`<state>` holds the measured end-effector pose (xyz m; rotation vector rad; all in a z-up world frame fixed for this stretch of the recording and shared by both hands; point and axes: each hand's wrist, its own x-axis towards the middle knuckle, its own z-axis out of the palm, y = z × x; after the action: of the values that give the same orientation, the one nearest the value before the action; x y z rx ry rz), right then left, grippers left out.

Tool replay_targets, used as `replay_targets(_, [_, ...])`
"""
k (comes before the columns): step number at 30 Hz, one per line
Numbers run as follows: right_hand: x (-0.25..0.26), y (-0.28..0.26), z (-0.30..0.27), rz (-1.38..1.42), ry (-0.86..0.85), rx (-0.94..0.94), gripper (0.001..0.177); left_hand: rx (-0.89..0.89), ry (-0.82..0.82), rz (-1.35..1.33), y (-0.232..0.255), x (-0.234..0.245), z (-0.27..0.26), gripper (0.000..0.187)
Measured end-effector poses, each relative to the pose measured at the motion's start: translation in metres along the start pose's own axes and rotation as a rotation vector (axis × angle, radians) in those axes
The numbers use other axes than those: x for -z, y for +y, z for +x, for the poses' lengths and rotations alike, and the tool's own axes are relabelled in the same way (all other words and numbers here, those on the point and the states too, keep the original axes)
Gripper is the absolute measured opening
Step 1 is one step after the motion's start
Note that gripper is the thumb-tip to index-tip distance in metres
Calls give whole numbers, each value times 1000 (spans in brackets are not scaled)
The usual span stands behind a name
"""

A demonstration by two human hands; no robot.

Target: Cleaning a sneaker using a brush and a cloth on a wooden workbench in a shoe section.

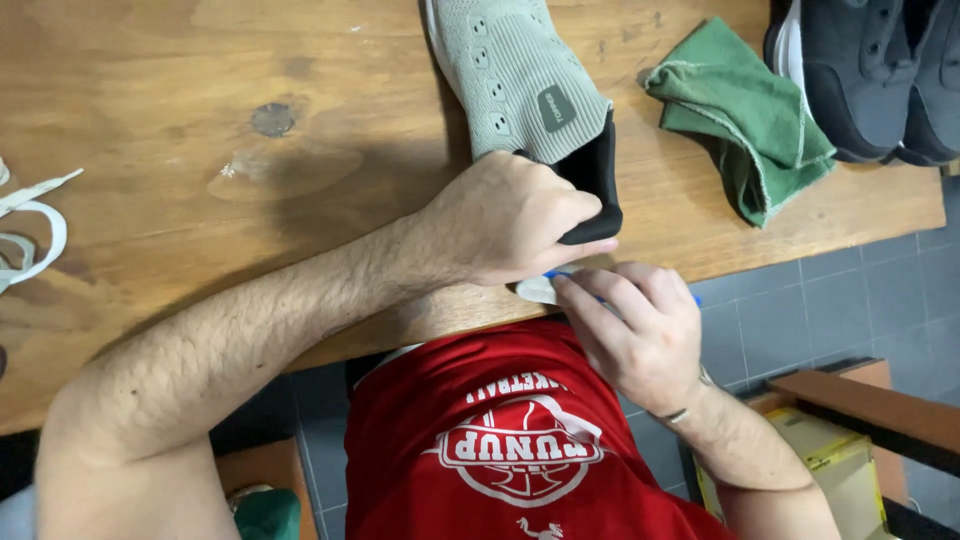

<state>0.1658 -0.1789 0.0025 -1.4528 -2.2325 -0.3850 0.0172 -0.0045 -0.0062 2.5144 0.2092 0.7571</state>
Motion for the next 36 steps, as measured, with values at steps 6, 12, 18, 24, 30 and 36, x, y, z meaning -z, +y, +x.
replay_targets(6, [-13,-11,13,42,-5,28,16,24,-48,2,1,2,-2,42])
replay_targets(12, [19,19,-7,-52,-109,46,17,-7,-19,-20,-2,7,0,42])
replay_targets(18, [22,56,-24,239,-36,17,17,3,-18,-21,1,10,0,43])
replay_targets(24, [-5,35,4,310,51,140,16,16,-78,-10,1,10,2,44])
replay_targets(30, [3,83,-5,298,3,149,18,6,-85,-17,4,16,3,46])
replay_targets(36, [17,112,-21,269,36,79,16,1,-58,-21,6,14,0,47])
